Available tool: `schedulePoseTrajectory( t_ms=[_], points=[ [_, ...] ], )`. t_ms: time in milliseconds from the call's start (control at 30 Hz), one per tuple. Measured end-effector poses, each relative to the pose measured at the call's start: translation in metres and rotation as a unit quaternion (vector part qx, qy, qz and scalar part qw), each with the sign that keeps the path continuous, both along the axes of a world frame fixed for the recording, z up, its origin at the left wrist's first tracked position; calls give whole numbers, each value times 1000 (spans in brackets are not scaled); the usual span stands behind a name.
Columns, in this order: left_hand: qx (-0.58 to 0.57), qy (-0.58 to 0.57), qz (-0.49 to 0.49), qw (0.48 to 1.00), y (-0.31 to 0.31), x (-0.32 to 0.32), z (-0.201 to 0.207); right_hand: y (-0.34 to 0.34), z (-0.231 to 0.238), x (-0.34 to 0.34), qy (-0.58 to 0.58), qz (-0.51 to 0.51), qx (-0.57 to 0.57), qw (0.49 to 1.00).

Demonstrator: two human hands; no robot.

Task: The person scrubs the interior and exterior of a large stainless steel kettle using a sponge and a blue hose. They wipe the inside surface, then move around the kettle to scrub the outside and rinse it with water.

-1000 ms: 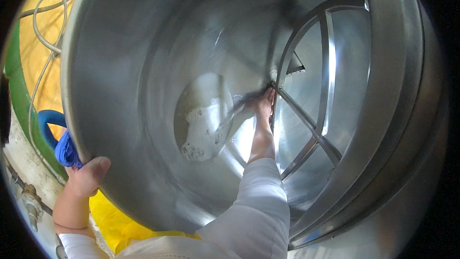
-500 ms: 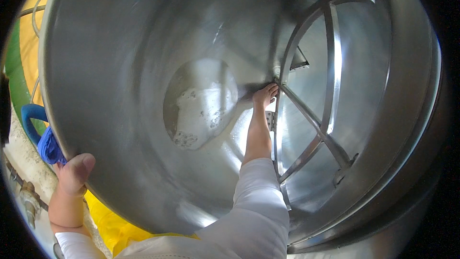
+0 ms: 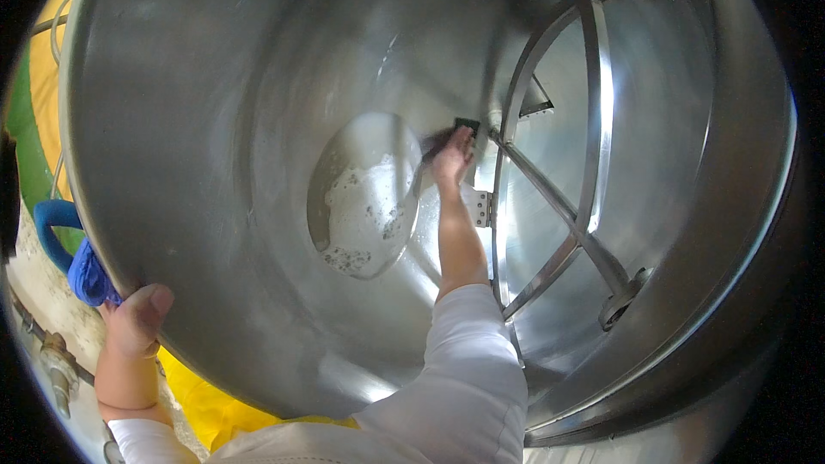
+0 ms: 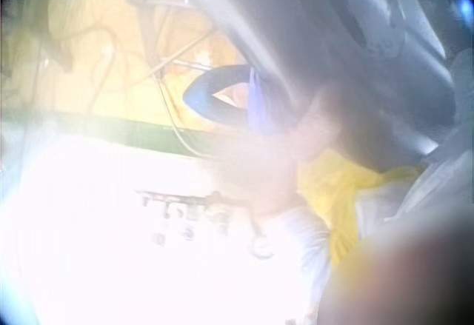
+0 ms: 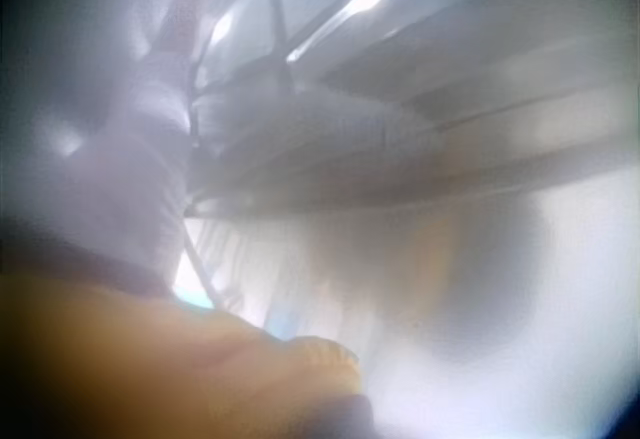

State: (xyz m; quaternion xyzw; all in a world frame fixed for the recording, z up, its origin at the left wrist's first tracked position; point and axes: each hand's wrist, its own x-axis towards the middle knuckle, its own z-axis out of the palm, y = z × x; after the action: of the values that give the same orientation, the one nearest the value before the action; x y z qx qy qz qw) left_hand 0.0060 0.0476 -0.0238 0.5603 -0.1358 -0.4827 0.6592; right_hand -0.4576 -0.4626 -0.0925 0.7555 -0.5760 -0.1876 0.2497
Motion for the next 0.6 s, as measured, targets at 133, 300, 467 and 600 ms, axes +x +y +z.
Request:
schedulePoseTrajectory(
  t_ms=[133, 300, 467, 600],
  points=[
    [-29, 26, -31, 999, -14, -2, 9, -16, 55, -33, -141, -123, -100, 977],
    [-21, 23, -34, 999, -15, -3, 7, -14, 28, -35, -36, -157, -106, 981],
    [37, 0, 34, 999, 10, -4, 3, 23, 35, -15, 107, -84, -24, 990],
    [33, -2, 26, 999, 14, -14, 5, -43, 59, -46, -193, -162, -69, 965]
  ],
)
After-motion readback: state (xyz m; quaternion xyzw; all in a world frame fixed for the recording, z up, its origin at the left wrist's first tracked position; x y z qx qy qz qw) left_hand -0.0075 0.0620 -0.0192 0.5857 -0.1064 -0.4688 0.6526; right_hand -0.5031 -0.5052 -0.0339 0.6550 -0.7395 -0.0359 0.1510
